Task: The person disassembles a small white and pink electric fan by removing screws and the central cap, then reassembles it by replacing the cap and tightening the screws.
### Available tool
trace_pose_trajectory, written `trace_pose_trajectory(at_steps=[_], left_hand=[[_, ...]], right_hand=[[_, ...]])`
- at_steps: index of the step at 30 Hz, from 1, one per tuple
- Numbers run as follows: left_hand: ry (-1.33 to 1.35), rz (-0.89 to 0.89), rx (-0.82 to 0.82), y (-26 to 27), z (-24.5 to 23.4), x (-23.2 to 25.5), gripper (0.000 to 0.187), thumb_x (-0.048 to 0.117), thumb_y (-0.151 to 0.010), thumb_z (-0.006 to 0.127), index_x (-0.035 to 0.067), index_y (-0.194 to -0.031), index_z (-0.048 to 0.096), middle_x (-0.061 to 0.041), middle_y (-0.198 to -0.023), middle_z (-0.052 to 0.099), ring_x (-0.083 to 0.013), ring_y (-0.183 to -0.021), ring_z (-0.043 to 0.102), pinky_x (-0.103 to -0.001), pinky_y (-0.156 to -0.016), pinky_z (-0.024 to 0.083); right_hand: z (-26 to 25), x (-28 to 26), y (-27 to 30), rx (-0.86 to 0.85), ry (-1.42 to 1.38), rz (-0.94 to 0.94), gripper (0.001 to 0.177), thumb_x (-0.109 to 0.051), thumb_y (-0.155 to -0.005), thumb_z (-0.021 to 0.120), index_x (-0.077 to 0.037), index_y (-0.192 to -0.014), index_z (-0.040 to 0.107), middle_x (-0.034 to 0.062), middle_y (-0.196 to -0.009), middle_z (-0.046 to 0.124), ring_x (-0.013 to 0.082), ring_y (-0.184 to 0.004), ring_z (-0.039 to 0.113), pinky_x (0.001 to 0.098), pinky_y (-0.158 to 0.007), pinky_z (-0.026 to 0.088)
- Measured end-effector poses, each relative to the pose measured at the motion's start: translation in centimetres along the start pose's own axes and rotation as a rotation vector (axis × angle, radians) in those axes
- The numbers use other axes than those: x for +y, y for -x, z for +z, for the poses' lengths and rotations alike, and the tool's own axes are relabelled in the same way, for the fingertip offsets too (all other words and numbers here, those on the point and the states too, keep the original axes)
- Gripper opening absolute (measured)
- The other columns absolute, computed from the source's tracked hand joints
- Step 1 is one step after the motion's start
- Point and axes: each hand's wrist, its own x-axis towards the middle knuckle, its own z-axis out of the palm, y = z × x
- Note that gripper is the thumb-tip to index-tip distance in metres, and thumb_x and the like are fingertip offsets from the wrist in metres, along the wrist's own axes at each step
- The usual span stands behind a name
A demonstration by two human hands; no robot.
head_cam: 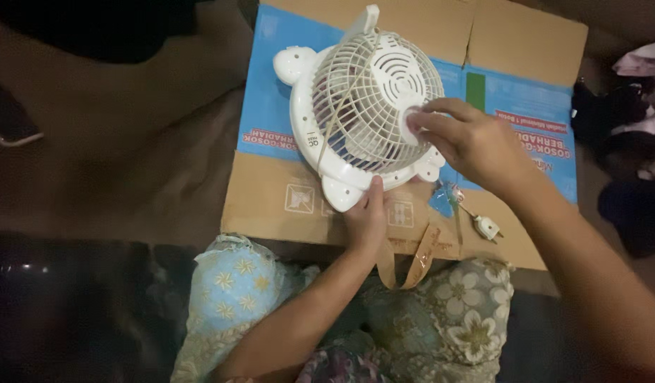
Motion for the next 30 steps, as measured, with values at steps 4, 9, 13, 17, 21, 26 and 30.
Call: trace_pose_trajectory(at_steps=[4,9,13,17,21,26,30], left_hand=[[-0.017,0.013,0.045,0.3,0.5,0.7,0.039,0.026,-0.099,0.067,-0.009,-0.116,0.063,-0.011,-0.097,0.07,-0.0138,-0.083,0.064,-0.028,-0.073,0.055],[-0.313,-0.081,0.156,0.8,0.6,1.1,0.047,0.034,-0.102,0.067,-0.013,-0.099,0.073,-0.01,-0.085,0.072,-0.0134,-0.075,0.065,-0.027,-0.069,0.053],[-0.134,0.0,0.095,0.7,0.6,1.3,0.043,0.03,-0.1,0.067,-0.011,-0.115,0.066,-0.012,-0.097,0.072,-0.0151,-0.085,0.069,-0.028,-0.076,0.058],[-0.081,0.081,0.018,0.4,0.3,0.8,0.044,0.027,-0.1,0.065,-0.008,-0.127,0.06,-0.013,-0.109,0.071,-0.0157,-0.092,0.068,-0.027,-0.077,0.058],[0.092,0.039,0.053,0.1,0.2,0.1,0.036,0.021,-0.094,0.066,0.001,-0.123,0.059,-0.008,-0.104,0.07,-0.0127,-0.085,0.066,-0.026,-0.069,0.057],[-0.134,0.002,0.064,0.2,0.0,-0.1,0.033,0.026,-0.104,0.066,-0.003,-0.09,0.066,-0.004,-0.075,0.064,-0.0099,-0.061,0.056,-0.025,-0.054,0.046],[-0.121,0.045,0.006,0.6,0.5,1.1,0.035,0.027,-0.106,0.064,-0.003,-0.087,0.061,-0.001,-0.071,0.059,-0.0092,-0.058,0.053,-0.026,-0.052,0.042]], right_hand=[[0.5,0.6,-1.2,-0.037,0.001,-0.046,0.021,-0.012,-0.094,0.075,-0.012,-0.115,0.078,0.0087,-0.111,0.076,0.0269,-0.087,0.075,0.0365,-0.07,0.059],[1.6,1.2,-0.6,0.012,-0.096,-0.005,0.016,-0.009,-0.095,0.076,-0.006,-0.111,0.077,0.011,-0.104,0.075,0.0273,-0.09,0.074,0.0368,-0.075,0.06],[2.0,1.1,-0.7,0.024,-0.141,-0.011,0.013,-0.005,-0.094,0.077,-0.003,-0.106,0.075,0.0126,-0.101,0.074,0.0287,-0.09,0.073,0.0384,-0.076,0.059],[1.8,0.9,-0.6,0.036,-0.162,-0.022,0.014,-0.005,-0.093,0.076,-0.002,-0.107,0.075,0.0132,-0.1,0.074,0.0308,-0.09,0.073,0.0389,-0.076,0.058],[2.2,0.9,-1.8,-0.031,-0.227,0.195,0.023,-0.016,-0.092,0.08,0.001,-0.103,0.069,0.0175,-0.093,0.072,0.0303,-0.077,0.071,0.0399,-0.067,0.056],[3.1,-0.1,-0.6,-0.09,-0.17,0.429,0.027,-0.026,-0.105,0.071,0.0,-0.102,0.063,0.0177,-0.078,0.071,0.027,-0.067,0.073,0.0387,-0.06,0.058],[3.7,-0.6,-0.3,0.047,-0.184,0.312,0.023,-0.019,-0.1,0.072,0.002,-0.102,0.063,0.019,-0.084,0.071,0.0313,-0.067,0.071,0.0414,-0.062,0.056]])
